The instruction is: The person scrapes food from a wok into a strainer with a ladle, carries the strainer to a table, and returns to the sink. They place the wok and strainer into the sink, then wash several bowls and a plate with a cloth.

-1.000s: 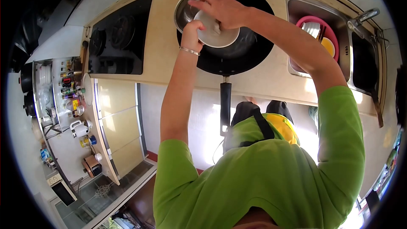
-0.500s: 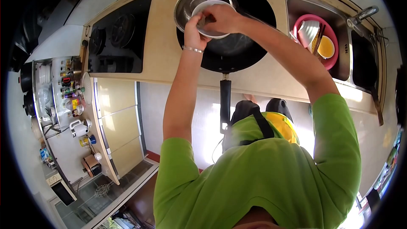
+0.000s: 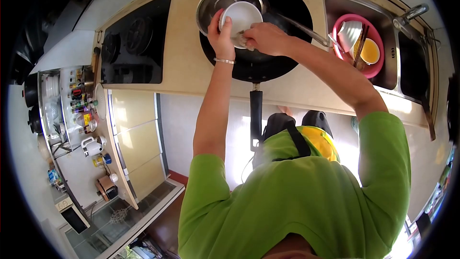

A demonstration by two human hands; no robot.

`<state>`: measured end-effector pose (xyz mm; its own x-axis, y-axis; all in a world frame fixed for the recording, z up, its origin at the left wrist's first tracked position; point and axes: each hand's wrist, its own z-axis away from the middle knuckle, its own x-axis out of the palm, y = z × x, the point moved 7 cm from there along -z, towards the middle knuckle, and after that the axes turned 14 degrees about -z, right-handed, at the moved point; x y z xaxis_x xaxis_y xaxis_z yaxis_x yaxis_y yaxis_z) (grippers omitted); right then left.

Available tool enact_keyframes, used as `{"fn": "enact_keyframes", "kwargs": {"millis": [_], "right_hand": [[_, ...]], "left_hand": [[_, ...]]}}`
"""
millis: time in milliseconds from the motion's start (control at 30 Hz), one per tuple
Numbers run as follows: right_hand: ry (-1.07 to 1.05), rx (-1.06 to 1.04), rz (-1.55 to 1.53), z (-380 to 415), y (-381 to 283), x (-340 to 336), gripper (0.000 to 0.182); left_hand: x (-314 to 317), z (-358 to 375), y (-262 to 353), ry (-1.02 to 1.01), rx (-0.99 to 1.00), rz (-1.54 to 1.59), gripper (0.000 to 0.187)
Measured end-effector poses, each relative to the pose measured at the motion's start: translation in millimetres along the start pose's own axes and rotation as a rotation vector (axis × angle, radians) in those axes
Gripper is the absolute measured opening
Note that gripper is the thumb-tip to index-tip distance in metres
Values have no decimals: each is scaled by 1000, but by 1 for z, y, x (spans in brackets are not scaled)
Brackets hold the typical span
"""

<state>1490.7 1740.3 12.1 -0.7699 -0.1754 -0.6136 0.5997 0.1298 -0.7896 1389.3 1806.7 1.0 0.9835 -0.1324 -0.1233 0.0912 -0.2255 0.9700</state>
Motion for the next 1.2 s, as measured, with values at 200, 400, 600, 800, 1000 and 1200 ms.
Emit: {"fn": "enact_keyframes", "kwargs": {"millis": [200, 400, 600, 800, 1000, 1200], "right_hand": [[129, 172, -158, 5, 3, 5, 19], [288, 223, 130, 7, 25, 2, 14], [493, 223, 214, -11, 30, -12, 12], [564, 94, -360, -17, 29, -6, 20], [31, 161, -457, -3, 15, 14, 19], [362, 189, 240, -4, 19, -3, 19]], "left_hand": [[3, 13, 18, 172, 167, -286, 33], [7, 27, 25, 172, 226, -552, 36], [23, 25, -8, 2, -84, -185, 43], [21, 37, -28, -129, -557, 73, 39], [16, 32, -20, -36, -204, 68, 39], [19, 41, 26, 153, 137, -680, 36]]}}
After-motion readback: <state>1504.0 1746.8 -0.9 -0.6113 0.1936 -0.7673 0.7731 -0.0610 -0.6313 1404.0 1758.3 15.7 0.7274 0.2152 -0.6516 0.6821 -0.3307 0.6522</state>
